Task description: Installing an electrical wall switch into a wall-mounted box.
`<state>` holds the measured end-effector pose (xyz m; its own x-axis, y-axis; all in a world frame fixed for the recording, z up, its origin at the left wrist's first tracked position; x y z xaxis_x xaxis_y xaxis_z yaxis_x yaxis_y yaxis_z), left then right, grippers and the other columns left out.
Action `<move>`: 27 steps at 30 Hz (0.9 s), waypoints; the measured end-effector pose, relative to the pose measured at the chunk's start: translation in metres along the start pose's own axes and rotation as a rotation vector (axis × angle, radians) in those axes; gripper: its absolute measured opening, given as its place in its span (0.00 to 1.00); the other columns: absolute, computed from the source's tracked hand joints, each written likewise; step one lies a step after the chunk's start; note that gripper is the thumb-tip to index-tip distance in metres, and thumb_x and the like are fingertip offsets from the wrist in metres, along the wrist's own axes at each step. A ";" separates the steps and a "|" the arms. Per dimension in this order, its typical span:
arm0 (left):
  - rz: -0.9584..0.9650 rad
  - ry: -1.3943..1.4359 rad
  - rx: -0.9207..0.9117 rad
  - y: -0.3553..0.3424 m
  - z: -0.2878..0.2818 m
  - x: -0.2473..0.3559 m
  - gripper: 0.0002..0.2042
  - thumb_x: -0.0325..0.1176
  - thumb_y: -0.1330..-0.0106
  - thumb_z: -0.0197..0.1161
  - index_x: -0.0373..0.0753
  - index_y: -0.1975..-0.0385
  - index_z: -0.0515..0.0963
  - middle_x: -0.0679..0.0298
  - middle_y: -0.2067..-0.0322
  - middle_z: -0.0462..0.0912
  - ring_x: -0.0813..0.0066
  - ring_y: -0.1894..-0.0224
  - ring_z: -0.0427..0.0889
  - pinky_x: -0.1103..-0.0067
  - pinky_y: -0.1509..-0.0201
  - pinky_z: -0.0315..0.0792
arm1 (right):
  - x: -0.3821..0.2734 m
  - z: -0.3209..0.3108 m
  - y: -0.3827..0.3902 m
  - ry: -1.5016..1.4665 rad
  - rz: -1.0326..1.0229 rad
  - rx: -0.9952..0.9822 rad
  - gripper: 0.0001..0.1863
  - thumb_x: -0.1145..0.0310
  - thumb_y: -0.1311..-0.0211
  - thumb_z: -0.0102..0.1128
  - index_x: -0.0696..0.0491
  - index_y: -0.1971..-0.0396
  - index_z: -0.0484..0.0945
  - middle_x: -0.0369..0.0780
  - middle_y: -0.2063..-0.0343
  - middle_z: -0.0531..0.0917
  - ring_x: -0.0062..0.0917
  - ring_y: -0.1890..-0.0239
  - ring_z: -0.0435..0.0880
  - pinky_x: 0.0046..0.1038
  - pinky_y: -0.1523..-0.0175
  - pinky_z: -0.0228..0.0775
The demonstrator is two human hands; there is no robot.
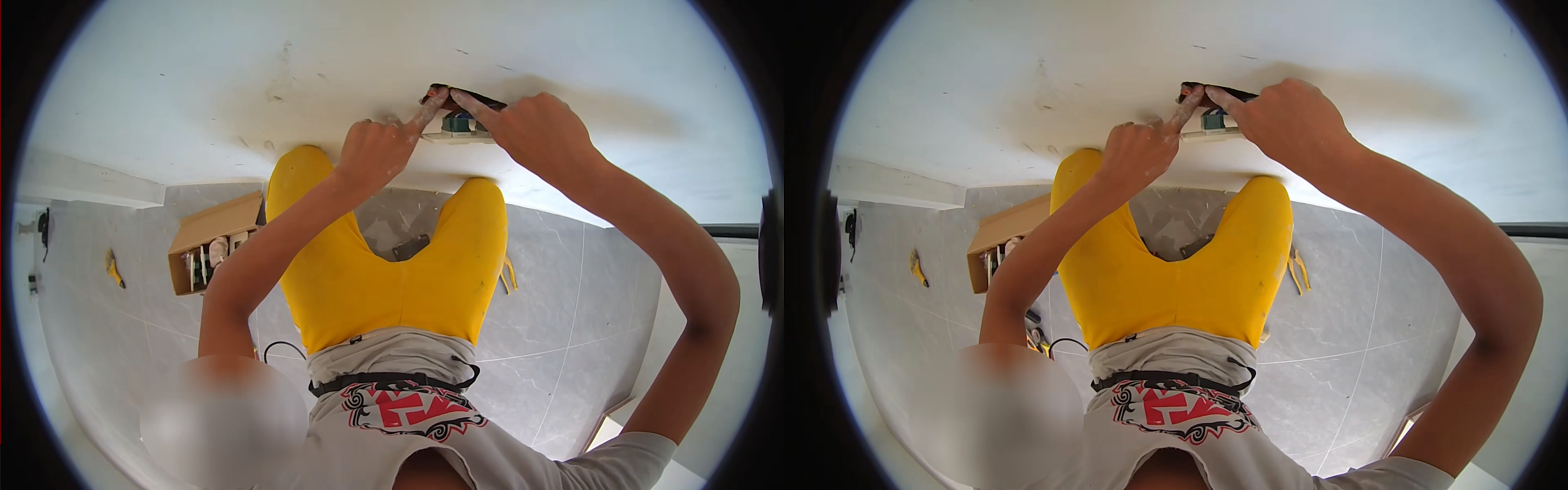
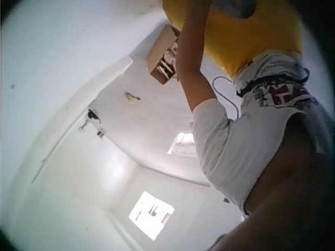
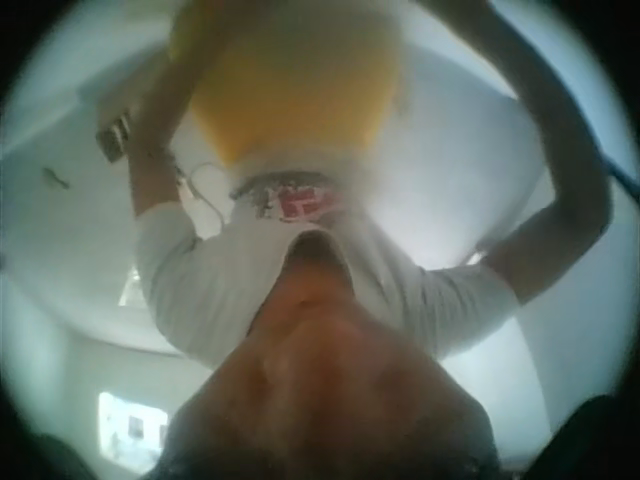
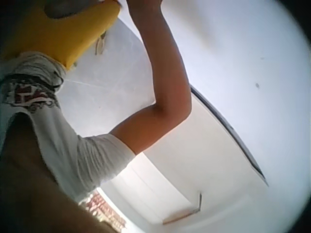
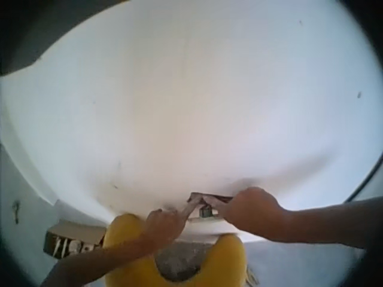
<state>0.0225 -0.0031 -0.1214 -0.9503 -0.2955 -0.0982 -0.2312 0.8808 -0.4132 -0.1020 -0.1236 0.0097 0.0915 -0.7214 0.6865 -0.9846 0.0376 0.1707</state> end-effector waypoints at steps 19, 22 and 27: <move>0.066 0.402 -0.061 0.046 -0.015 -0.046 0.39 0.30 0.37 0.59 0.49 0.23 0.55 0.65 0.80 0.82 0.62 0.82 0.79 0.71 0.74 0.75 | -0.002 -0.040 0.031 -0.428 0.079 0.301 0.25 0.70 0.33 0.59 0.51 0.36 0.76 0.40 0.76 0.85 0.25 0.81 0.81 0.27 0.71 0.75; -0.317 0.708 -0.099 0.131 -0.028 -0.073 0.30 0.32 0.34 0.62 0.49 0.29 0.67 0.65 0.74 0.87 0.63 0.72 0.86 0.73 0.63 0.79 | -0.021 -0.017 0.090 -1.398 0.244 0.289 0.24 0.70 0.31 0.57 0.54 0.35 0.75 0.37 0.77 0.80 0.17 0.78 0.78 0.21 0.69 0.73; -0.333 0.537 0.277 0.170 -0.065 -0.092 0.19 0.23 0.40 0.67 0.43 0.48 0.84 0.60 0.60 0.88 0.63 0.58 0.88 0.72 0.52 0.81 | -0.101 0.133 0.175 -1.307 0.617 -0.142 0.17 0.74 0.35 0.60 0.57 0.46 0.83 0.45 0.72 0.87 0.27 0.76 0.85 0.26 0.64 0.79</move>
<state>0.0573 0.1979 -0.1233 -0.8260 -0.2470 0.5067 -0.5350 0.6268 -0.5665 -0.3029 -0.1359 -0.1236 -0.6078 -0.6653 -0.4335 -0.7865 0.5798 0.2129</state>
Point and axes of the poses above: each hand's wrist, its own y-axis away from the middle knuckle, its own z-axis out of the palm, x = y × z, the point moved 3 cm from there along -y, towards the middle knuckle
